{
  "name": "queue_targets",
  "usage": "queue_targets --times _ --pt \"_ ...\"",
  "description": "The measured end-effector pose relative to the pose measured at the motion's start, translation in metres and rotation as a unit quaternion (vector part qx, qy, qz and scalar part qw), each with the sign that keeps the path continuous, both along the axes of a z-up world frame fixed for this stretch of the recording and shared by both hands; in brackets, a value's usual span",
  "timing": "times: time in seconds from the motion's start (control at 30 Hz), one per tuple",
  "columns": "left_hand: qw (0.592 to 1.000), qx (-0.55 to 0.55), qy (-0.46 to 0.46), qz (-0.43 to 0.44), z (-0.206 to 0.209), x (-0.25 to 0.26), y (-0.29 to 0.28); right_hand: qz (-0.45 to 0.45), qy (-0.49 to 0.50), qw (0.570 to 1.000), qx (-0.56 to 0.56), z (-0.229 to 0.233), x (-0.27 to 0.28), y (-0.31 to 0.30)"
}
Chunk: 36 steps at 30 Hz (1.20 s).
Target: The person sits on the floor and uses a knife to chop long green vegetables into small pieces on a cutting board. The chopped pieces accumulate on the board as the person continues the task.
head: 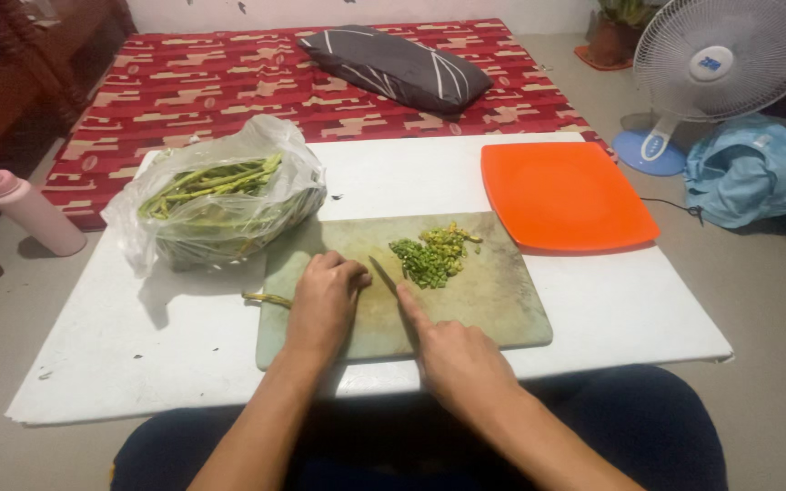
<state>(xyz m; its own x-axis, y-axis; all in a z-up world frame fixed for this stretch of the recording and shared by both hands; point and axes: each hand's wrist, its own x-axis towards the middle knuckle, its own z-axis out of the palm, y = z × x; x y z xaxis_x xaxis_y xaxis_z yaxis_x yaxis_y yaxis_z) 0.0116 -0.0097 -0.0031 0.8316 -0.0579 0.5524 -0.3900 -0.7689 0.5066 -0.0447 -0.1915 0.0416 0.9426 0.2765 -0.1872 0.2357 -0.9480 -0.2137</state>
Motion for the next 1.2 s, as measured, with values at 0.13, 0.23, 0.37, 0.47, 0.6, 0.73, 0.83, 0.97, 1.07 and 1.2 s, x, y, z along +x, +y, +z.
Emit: queue_targets --times 0.13,0.23,0.37,0.47,0.6,0.73,0.83,0.97,1.07,1.2 --pt "0.999 -0.013 -0.024 -0.020 0.000 -0.007 0.005 -0.021 0.015 0.996 0.091 0.007 0.010 -0.006" --pt "0.997 -0.073 -0.013 -0.013 0.005 -0.009 0.001 -0.039 0.005 0.993 0.115 0.014 0.016 -0.010" --pt "0.996 -0.085 0.012 -0.015 0.007 -0.009 -0.005 -0.041 0.010 0.991 0.126 0.013 0.008 -0.007" --pt "0.997 -0.080 0.009 -0.019 0.007 -0.007 -0.009 -0.024 0.004 0.991 0.132 0.010 0.004 0.000" --pt "0.997 -0.077 -0.003 -0.024 0.004 -0.007 -0.009 -0.014 0.010 0.993 0.120 0.009 0.003 0.005" --pt "0.997 -0.075 -0.001 -0.019 0.005 -0.007 -0.010 -0.021 0.040 0.994 0.100 0.017 0.000 0.000" --pt "0.997 -0.074 -0.007 -0.019 0.004 -0.007 -0.011 -0.012 0.044 0.996 0.080 0.016 -0.003 -0.002" --pt "0.996 -0.082 -0.004 -0.020 0.003 -0.009 -0.011 -0.007 0.015 0.997 0.069 0.004 0.007 0.008" --pt "0.997 -0.079 -0.005 -0.021 0.002 -0.007 -0.010 -0.008 -0.005 0.997 0.071 -0.002 0.017 0.016" --pt "0.996 -0.087 0.000 -0.013 0.000 -0.003 -0.009 0.009 -0.016 0.999 0.035 -0.003 0.013 0.012"
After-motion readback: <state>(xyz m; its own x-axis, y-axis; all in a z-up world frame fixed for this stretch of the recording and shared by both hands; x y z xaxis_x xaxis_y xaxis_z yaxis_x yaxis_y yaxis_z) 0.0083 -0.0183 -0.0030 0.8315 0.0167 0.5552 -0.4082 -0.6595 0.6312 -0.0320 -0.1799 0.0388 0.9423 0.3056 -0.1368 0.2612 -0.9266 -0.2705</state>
